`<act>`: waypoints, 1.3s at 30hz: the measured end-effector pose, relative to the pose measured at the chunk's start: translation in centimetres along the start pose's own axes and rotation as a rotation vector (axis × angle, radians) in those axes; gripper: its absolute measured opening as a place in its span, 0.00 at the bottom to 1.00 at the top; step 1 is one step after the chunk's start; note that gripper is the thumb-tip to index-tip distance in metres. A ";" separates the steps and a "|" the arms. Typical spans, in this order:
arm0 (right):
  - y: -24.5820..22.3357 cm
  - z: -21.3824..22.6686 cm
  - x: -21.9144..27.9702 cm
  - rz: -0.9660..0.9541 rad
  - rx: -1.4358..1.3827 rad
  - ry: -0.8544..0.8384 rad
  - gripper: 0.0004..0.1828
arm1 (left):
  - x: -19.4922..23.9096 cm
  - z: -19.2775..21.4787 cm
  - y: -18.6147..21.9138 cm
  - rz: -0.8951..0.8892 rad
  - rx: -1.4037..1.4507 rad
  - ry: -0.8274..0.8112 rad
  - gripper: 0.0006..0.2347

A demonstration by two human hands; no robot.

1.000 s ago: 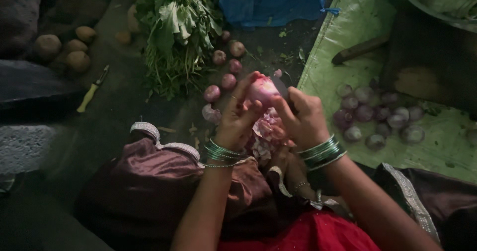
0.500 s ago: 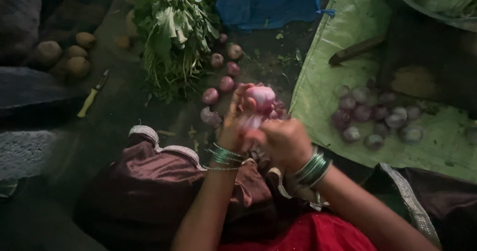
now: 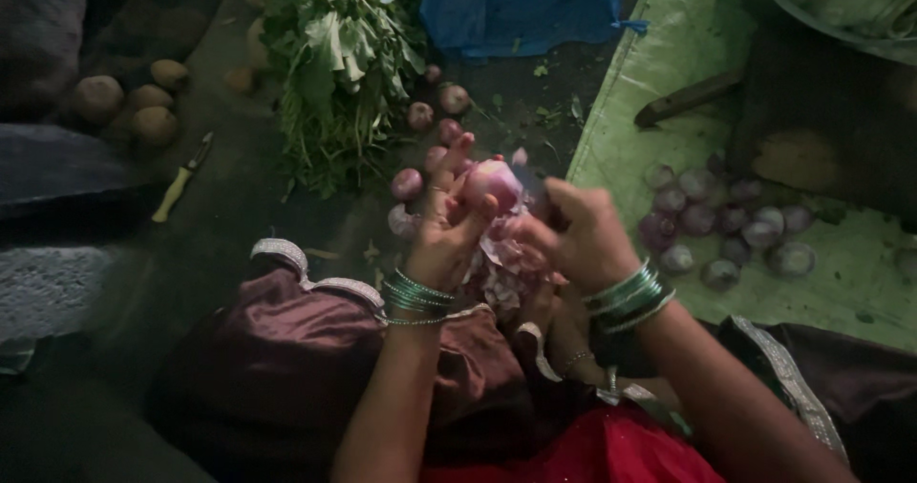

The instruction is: The person sits on the floor and peels red onions by hand, removing the dry outer skins. The peeled onions are placed on a green mat to the right, while the skins accumulate in the lap. A knife is visible on the floor but is not used during the peeling process.

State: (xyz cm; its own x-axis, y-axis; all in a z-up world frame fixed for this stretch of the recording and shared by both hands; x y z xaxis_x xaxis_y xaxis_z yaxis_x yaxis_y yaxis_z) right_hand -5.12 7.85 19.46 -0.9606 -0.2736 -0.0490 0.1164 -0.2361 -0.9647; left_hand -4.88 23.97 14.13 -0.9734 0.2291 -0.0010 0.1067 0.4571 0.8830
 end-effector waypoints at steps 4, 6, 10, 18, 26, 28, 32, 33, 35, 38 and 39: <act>0.8 1.2 -0.6 -0.009 0.148 0.029 0.17 | -0.3 -1.7 0.8 -0.012 -0.301 -0.067 0.28; 1.3 1.0 -0.4 -0.055 0.121 0.018 0.17 | 0.4 -1.8 1.0 0.038 -0.326 -0.049 0.28; 1.2 0.3 0.5 -0.056 -0.027 0.012 0.13 | 0.6 -2.0 1.8 0.036 -0.422 -0.024 0.28; 1.4 0.4 0.3 0.060 0.066 0.005 0.14 | 0.8 -2.1 2.3 0.059 -0.427 -0.017 0.28; 3.8 -1.7 1.6 -0.161 -0.444 0.036 0.16 | 1.1 -1.8 1.5 0.079 -0.207 -0.023 0.28; 3.3 -1.5 1.8 -0.119 -0.412 0.153 0.15 | 1.1 -1.7 1.2 0.073 -0.216 0.000 0.28; -0.8 0.1 1.9 0.293 0.211 0.431 0.23 | 0.7 -1.7 -1.2 0.070 -0.307 0.157 0.23; -1.7 -0.1 1.8 0.365 0.233 0.388 0.22 | 0.7 -1.6 -1.8 0.058 -0.389 0.231 0.21; -3.4 0.0 1.9 0.504 0.284 0.303 0.18 | 1.1 -1.3 -2.7 0.039 -0.316 0.287 0.21; -4.0 -0.8 2.2 0.570 0.393 0.256 0.12 | 1.6 -1.6 -4.6 0.054 0.039 0.256 0.23; -3.8 -1.0 2.4 0.559 0.416 0.222 0.12 | 1.7 -1.3 -5.1 0.073 0.074 0.264 0.23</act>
State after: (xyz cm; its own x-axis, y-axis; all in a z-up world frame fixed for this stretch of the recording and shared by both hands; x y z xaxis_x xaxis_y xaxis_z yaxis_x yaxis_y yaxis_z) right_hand -8.10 9.06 22.71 -0.7528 -0.2721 -0.5994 0.6484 -0.4636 -0.6039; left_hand -7.36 20.90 10.28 -0.9806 0.0365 0.1927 0.1840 0.5115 0.8393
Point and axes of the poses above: each hand's wrist, its own x-axis away from the middle knuckle, its own z-axis out of the back of the hand, y = z × x, the point moved 7 cm from there along -x, towards the middle knuckle, and after that the axes turned 12 degrees about -x, right-handed, at the moved point
